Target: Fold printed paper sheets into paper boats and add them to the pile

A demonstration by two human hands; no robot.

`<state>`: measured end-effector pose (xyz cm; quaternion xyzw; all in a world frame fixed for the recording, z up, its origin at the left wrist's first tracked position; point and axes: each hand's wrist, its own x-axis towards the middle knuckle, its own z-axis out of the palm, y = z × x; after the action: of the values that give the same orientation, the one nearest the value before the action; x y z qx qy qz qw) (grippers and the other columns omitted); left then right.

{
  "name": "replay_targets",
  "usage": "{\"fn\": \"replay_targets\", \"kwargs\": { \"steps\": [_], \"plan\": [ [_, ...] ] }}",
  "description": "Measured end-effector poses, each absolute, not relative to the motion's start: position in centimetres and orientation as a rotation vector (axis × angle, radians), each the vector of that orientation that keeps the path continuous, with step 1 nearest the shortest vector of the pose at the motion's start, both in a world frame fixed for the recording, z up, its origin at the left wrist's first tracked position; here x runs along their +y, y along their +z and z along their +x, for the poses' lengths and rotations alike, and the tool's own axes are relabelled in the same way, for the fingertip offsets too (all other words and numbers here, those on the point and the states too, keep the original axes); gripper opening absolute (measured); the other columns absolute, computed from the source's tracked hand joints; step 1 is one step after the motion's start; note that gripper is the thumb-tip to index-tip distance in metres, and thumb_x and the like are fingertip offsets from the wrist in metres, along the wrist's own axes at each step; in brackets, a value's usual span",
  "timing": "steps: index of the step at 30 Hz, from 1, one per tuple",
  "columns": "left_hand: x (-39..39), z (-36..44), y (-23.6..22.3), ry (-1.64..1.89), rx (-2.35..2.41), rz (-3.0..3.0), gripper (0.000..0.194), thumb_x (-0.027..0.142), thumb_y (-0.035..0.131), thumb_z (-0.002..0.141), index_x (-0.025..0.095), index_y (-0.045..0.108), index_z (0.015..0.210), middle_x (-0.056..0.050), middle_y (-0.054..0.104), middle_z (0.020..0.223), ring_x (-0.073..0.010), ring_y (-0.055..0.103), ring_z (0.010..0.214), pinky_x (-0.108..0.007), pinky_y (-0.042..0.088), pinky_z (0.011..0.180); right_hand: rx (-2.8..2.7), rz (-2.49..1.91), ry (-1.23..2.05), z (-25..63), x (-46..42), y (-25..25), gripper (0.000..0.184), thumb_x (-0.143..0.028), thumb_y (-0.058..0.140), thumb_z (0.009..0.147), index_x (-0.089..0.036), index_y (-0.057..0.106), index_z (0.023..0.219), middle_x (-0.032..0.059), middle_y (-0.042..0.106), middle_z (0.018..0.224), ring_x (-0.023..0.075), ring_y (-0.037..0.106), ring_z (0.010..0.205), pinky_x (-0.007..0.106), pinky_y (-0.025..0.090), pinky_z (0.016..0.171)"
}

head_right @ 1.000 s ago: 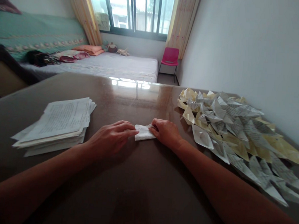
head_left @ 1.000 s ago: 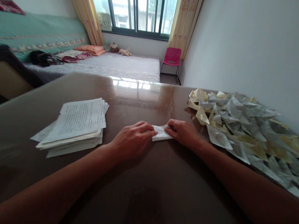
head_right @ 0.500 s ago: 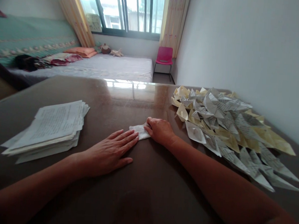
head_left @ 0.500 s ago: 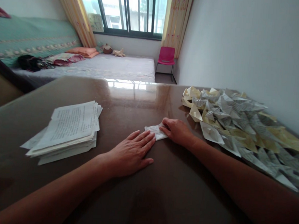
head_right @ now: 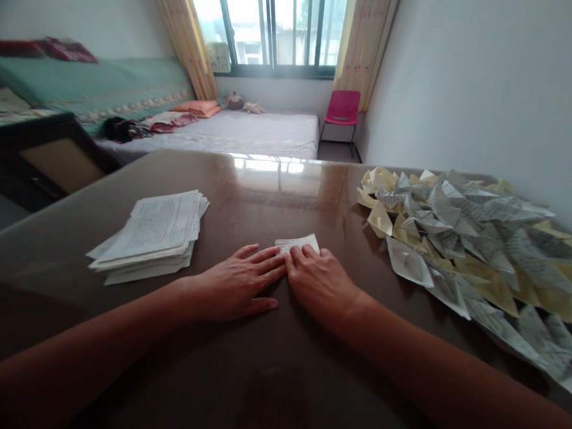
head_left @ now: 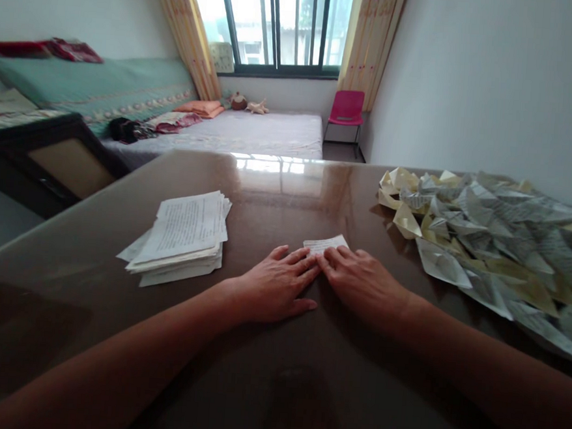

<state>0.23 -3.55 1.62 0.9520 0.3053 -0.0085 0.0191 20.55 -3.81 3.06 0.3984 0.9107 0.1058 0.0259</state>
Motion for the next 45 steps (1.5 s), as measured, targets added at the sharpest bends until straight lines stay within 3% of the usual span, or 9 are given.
{"fn": "replay_targets", "kwargs": {
  "steps": [11, 15, 18, 23, 27, 33, 38, 41, 45],
  "plan": [
    [-3.5, 0.0, 2.7, -0.026, 1.027, 3.022, 0.050, 0.048, 0.044, 0.093, 0.016, 0.051, 0.130, -0.012, 0.050, 0.140, -0.0262, 0.046, 0.128, -0.045, 0.029, 0.106, 2.485, 1.410, 0.251, 20.2, -5.2, 4.3, 0.025, -0.008, 0.047, 0.085, -0.012, 0.072, 0.090, 0.0216, 0.064, 0.098, 0.0256, 0.057, 0.088, 0.033, 0.041, 0.066],
    [-2.7, 0.2, 2.6, 0.139, 1.194, 2.986, 0.033, 0.040, 0.041, 0.095, 0.019, 0.065, 0.104, -0.007, 0.068, 0.113, -0.0226, 0.060, 0.105, -0.042, 0.039, 0.097, 2.454, 1.411, 0.239, 20.4, -4.7, 4.4, 0.026, -0.006, 0.047, 0.084, -0.011, 0.072, 0.089, 0.0209, 0.064, 0.096, 0.0259, 0.059, 0.086, 0.033, 0.042, 0.063],
    [-2.0, 0.3, 1.9, 0.277, 1.390, 2.875, 0.040, 0.039, 0.035, 0.097, 0.018, 0.066, 0.083, -0.006, 0.070, 0.091, -0.0214, 0.062, 0.092, -0.038, 0.045, 0.085, 2.484, 1.437, 0.214, 21.0, -3.8, 4.6, 0.026, -0.009, 0.045, 0.087, -0.011, 0.070, 0.090, 0.0187, 0.066, 0.094, 0.0251, 0.063, 0.083, 0.032, 0.042, 0.060],
    [-1.2, 0.5, 0.4, 0.596, 1.342, 2.672, 0.031, 0.047, 0.057, 0.086, 0.020, 0.062, 0.098, -0.006, 0.062, 0.111, -0.0237, 0.055, 0.107, -0.039, 0.047, 0.090, 2.525, 1.480, 0.088, 22.5, -1.8, 5.3, 0.026, -0.031, 0.046, 0.092, -0.015, 0.063, 0.103, 0.0127, 0.069, 0.095, 0.0255, 0.067, 0.081, 0.029, 0.041, 0.057],
    [-0.9, 0.6, -0.3, 0.792, 1.312, 2.485, 0.030, 0.037, 0.069, 0.077, 0.021, 0.060, 0.101, -0.005, 0.061, 0.110, -0.0233, 0.054, 0.107, -0.040, 0.046, 0.094, 2.599, 1.445, -0.008, 23.4, -0.8, 5.3, 0.022, -0.034, 0.052, 0.088, -0.020, 0.061, 0.102, 0.0078, 0.068, 0.102, 0.0232, 0.066, 0.087, 0.027, 0.038, 0.058],
    [-0.9, 1.0, -0.2, 0.946, 1.223, 2.425, 0.020, 0.034, 0.069, 0.077, 0.022, 0.062, 0.092, -0.004, 0.064, 0.106, -0.0219, 0.054, 0.107, -0.039, 0.045, 0.095, 2.745, 1.401, -0.134, 24.1, 0.1, 4.5, 0.014, -0.030, 0.051, 0.088, -0.026, 0.063, 0.094, 0.0018, 0.066, 0.099, 0.0174, 0.063, 0.084, 0.024, 0.030, 0.055],
    [-0.9, 1.3, -0.4, 0.965, 1.201, 2.385, 0.013, 0.032, 0.065, 0.081, 0.021, 0.062, 0.085, -0.003, 0.067, 0.093, -0.0197, 0.059, 0.096, -0.037, 0.048, 0.089, 2.819, 1.345, -0.288, 24.3, 0.3, 4.4, 0.013, -0.031, 0.061, 0.082, -0.029, 0.067, 0.094, -0.0002, 0.065, 0.096, 0.0163, 0.062, 0.079, 0.024, 0.032, 0.056],
    [-0.9, 1.2, -0.5, 1.011, 1.208, 2.429, 0.007, 0.028, 0.061, 0.083, 0.021, 0.062, 0.084, -0.003, 0.068, 0.093, -0.0175, 0.062, 0.092, -0.034, 0.050, 0.086, 2.901, 1.375, -0.411, 24.5, 0.7, 4.4, 0.023, -0.033, 0.067, 0.078, -0.028, 0.066, 0.101, 0.0006, 0.065, 0.099, 0.0154, 0.062, 0.077, 0.025, 0.039, 0.061],
    [-1.5, 0.8, 0.4, 1.047, 1.088, 2.791, 0.006, 0.022, 0.057, 0.086, 0.022, 0.062, 0.089, -0.001, 0.070, 0.100, -0.0170, 0.061, 0.104, -0.042, 0.036, 0.107, 3.284, 1.407, -0.303, 24.6, 1.4, 4.4, 0.073, -0.042, 0.075, 0.071, -0.023, 0.045, 0.135, 0.0105, 0.053, 0.130, 0.0240, 0.056, 0.106, 0.034, 0.045, 0.084]
  ]
}}
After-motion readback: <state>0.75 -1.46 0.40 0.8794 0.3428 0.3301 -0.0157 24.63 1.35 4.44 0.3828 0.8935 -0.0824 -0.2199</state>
